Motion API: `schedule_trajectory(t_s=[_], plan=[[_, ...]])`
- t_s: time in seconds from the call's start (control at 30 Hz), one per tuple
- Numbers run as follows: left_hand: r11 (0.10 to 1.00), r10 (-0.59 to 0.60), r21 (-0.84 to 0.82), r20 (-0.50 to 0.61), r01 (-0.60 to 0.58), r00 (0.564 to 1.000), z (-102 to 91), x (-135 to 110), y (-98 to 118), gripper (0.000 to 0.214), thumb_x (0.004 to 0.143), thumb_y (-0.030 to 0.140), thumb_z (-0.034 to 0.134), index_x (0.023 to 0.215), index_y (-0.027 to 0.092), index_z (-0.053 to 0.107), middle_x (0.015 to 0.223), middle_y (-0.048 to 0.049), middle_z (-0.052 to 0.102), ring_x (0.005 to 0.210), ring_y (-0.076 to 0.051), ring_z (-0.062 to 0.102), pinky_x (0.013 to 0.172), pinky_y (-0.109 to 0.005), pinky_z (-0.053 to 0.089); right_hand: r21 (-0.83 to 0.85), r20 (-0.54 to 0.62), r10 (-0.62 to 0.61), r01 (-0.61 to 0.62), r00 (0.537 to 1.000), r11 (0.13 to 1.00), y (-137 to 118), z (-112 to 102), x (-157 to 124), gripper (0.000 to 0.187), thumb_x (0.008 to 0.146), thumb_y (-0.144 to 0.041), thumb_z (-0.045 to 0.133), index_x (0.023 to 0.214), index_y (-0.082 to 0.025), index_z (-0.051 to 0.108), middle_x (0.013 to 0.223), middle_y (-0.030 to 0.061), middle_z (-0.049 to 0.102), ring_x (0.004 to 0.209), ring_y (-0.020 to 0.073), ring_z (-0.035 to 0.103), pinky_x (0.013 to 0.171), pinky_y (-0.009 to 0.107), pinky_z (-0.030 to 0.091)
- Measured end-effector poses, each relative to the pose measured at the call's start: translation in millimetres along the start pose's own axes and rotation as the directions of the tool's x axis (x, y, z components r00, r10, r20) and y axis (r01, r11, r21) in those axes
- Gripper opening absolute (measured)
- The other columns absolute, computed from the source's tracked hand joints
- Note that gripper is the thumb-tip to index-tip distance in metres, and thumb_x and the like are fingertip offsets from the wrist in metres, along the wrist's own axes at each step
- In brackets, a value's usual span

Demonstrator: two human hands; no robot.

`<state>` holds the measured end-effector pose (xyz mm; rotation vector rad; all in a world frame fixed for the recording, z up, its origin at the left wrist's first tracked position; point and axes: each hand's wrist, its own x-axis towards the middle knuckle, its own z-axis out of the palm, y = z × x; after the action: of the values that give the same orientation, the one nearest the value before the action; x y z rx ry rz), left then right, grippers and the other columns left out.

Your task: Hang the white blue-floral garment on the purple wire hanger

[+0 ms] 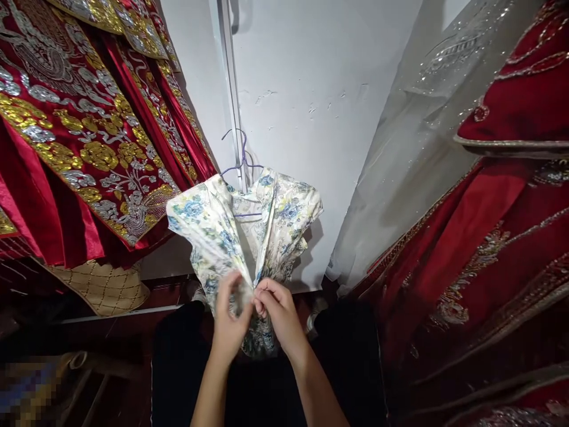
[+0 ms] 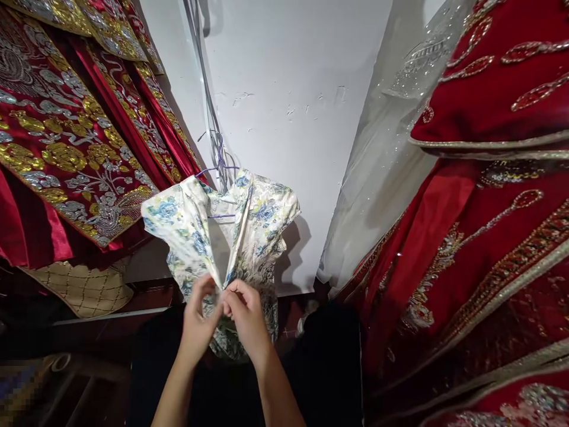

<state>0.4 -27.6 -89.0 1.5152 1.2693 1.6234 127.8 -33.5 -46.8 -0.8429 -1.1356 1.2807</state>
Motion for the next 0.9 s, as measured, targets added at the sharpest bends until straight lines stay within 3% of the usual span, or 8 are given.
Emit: schedule_trajectory(t_s=[0.07, 0.23, 0.5, 0.67, 0.77, 0.9], plan=[[0.994, -0.048, -0.081, 0.23, 0.069, 0.972, 6.2, -6, 10, 0.039, 0.089, 0.033, 0.061, 0.126, 0.023, 0.058, 0.125, -0.0106, 0.059, 0.12, -0.026, 0.055, 0.1, -0.036, 0.044, -0.047, 0.046, -0.013, 0.015, 0.999, 0.999, -3, -2, 1, 0.023, 0.087, -0.024, 0.056, 0.066, -0.018, 0.051, 0.057, -0.0044, 0.045, 0.055, 0.0098, 0.04, 0.055, 0.024, 0.031], [0.981, -0.103, -0.125, 0.32, 0.15, 0.942, 10.9, -6, 24, 0.021, 0.094, 0.037, 0.054, 0.101, 0.019, 0.064, 0.094, -0.0047, 0.062, 0.09, -0.02, 0.058, 0.081, -0.028, 0.046, -0.116, 0.189, 0.063, -0.041, 0.98, 0.992, -6, -18, 3, 0.026, 0.091, -0.031, 0.055, 0.069, -0.017, 0.059, 0.051, -0.0028, 0.052, 0.049, 0.0101, 0.044, 0.052, 0.024, 0.032], [0.971, -0.086, -0.178, 0.365, 0.16, 0.927, 4.8, 0, 36, 0.017, 0.095, 0.035, 0.055, 0.103, 0.02, 0.059, 0.086, -0.0013, 0.059, 0.082, -0.017, 0.056, 0.075, -0.025, 0.045, -0.061, 0.211, 0.076, -0.065, 0.975, 0.996, -6, -16, 3, 0.029, 0.09, -0.033, 0.056, 0.068, -0.016, 0.063, 0.045, -0.0016, 0.056, 0.04, 0.0089, 0.044, 0.047, 0.023, 0.031], [0.988, -0.065, -0.121, 0.267, 0.1, 0.961, 4.2, -2, 26, 0.017, 0.096, 0.035, 0.052, 0.092, 0.019, 0.058, 0.077, 0.0, 0.057, 0.072, -0.015, 0.055, 0.068, -0.024, 0.043, -0.02, 0.189, 0.138, -0.137, 0.972, 0.99, -9, -8, 10, 0.028, 0.088, -0.034, 0.057, 0.071, -0.014, 0.067, 0.048, -0.0004, 0.057, 0.041, 0.0079, 0.044, 0.044, 0.022, 0.028], [1.0, -0.031, 0.009, 0.251, 0.029, 0.968, 2.0, -3, 19, 0.017, 0.095, 0.032, 0.052, 0.086, 0.019, 0.056, 0.077, -0.0006, 0.055, 0.073, -0.016, 0.052, 0.069, -0.025, 0.041, 0.019, 0.113, 0.144, -0.147, 0.983, 0.989, -21, -12, 33, 0.028, 0.086, -0.038, 0.061, 0.075, -0.013, 0.069, 0.05, -0.0016, 0.055, 0.042, 0.0064, 0.041, 0.043, 0.021, 0.026], [0.985, 0.003, 0.164, 0.333, -0.061, 0.943, -1.8, -6, 21, 0.017, 0.095, 0.03, 0.05, 0.081, 0.02, 0.052, 0.075, -0.0007, 0.05, 0.071, -0.016, 0.048, 0.067, -0.026, 0.037, 0.035, 0.106, 0.071, -0.075, 0.992, 0.997, -55, -18, 91, 0.028, 0.081, -0.04, 0.07, 0.077, -0.012, 0.07, 0.055, -0.002, 0.054, 0.044, 0.0051, 0.04, 0.041, 0.02, 0.023]])
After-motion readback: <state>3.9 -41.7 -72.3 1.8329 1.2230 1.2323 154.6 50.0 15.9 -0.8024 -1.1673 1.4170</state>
